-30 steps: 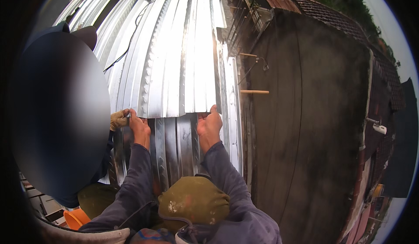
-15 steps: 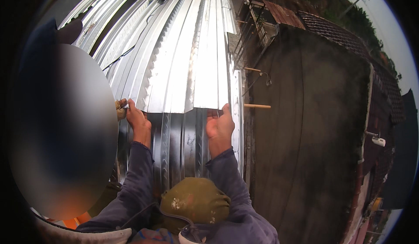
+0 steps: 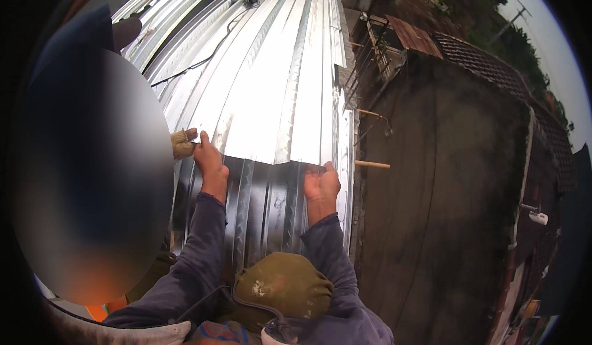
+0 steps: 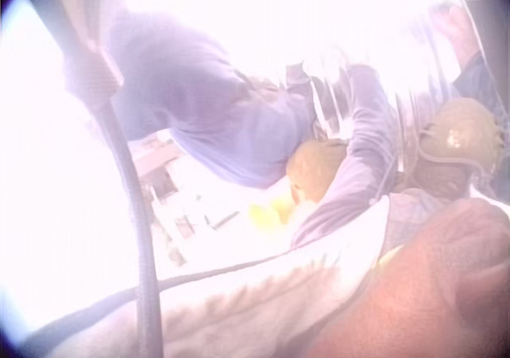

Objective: The person positions and secures corrugated metal sheets on a roof. They align the sheets, use a power drill to fasten them, and coordinate with a coworker to hold the material in place.

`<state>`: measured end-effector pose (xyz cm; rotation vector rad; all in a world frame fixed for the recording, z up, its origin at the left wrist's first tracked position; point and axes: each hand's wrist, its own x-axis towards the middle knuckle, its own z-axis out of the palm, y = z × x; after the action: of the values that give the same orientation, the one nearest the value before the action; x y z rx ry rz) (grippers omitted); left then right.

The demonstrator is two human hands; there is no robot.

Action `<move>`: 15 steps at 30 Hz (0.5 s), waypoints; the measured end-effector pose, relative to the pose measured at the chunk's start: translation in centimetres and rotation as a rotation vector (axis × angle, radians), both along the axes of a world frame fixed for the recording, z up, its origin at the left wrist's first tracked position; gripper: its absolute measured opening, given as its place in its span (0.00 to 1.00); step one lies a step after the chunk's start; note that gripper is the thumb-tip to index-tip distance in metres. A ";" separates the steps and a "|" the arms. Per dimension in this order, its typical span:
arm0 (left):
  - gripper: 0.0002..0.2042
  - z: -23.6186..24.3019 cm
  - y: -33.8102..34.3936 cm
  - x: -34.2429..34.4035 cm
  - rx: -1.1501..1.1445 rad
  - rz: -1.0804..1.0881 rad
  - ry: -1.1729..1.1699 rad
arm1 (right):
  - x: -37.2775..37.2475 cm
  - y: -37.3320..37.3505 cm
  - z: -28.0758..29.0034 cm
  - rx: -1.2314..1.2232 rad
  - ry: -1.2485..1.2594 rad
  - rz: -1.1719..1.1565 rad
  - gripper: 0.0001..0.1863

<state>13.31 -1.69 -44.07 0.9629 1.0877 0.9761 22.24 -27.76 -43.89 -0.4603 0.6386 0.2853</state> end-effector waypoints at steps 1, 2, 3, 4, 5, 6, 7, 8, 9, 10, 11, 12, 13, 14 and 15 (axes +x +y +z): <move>0.21 0.0 -0.6 0.8 0.023 0.002 0.028 | 1.0 -0.7 -1.1 -0.029 0.036 -0.020 0.15; 0.21 -0.4 0.1 0.7 0.024 0.014 0.037 | 0.9 -0.3 -0.7 -0.029 0.047 -0.010 0.13; 0.21 -0.8 0.9 0.6 0.025 0.026 0.043 | 0.9 0.1 -0.2 -0.029 0.056 0.000 0.12; 0.21 -1.3 2.1 0.3 0.029 0.039 0.055 | 0.7 0.6 0.5 -0.027 0.071 0.010 0.11; 0.18 -1.5 2.8 -0.3 -0.029 -0.026 0.055 | 0.7 0.6 1.4 -0.099 0.077 0.013 0.11; 0.18 -1.7 2.9 -0.6 -0.100 0.003 -0.054 | 0.5 0.7 2.3 -0.093 0.081 0.019 0.11; 0.19 -1.5 2.3 -0.3 -0.178 0.027 -0.172 | 0.5 0.4 2.8 -0.094 0.076 0.018 0.13; 0.17 -1.2 2.1 -0.6 -0.231 0.005 -0.181 | 0.5 0.2 3.6 -0.095 0.072 0.019 0.14; 0.18 -1.0 2.0 -0.8 -0.282 -0.018 -0.188 | 0.5 0.2 3.6 -0.106 0.092 0.018 0.13; 0.22 -0.6 2.0 -0.7 -0.331 -0.043 -0.204 | 0.7 0.2 4.1 -0.107 0.098 0.016 0.12; 0.21 -0.5 2.0 -0.7 -0.343 -0.054 -0.181 | 0.8 0.2 4.1 -0.107 0.106 0.016 0.10; 0.21 -0.5 2.0 -0.4 -0.362 -0.058 -0.181 | 1.0 0.2 4.2 -0.107 0.115 0.017 0.09; 0.22 -0.6 2.0 -0.3 -0.380 -0.062 -0.180 | 1.2 0.1 4.0 -0.101 0.104 0.027 0.09; 0.22 -0.8 2.1 -0.3 -0.397 -0.062 -0.175 | 1.4 0.2 3.7 -0.119 0.121 0.031 0.09; 0.22 -1.2 2.2 -0.4 -0.413 -0.059 -0.174 | 1.5 0.4 3.3 -0.137 0.138 0.035 0.08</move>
<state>12.90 0.54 -45.23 0.5592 1.0536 0.7330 23.74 -27.40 -40.56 -0.5878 0.7886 0.3097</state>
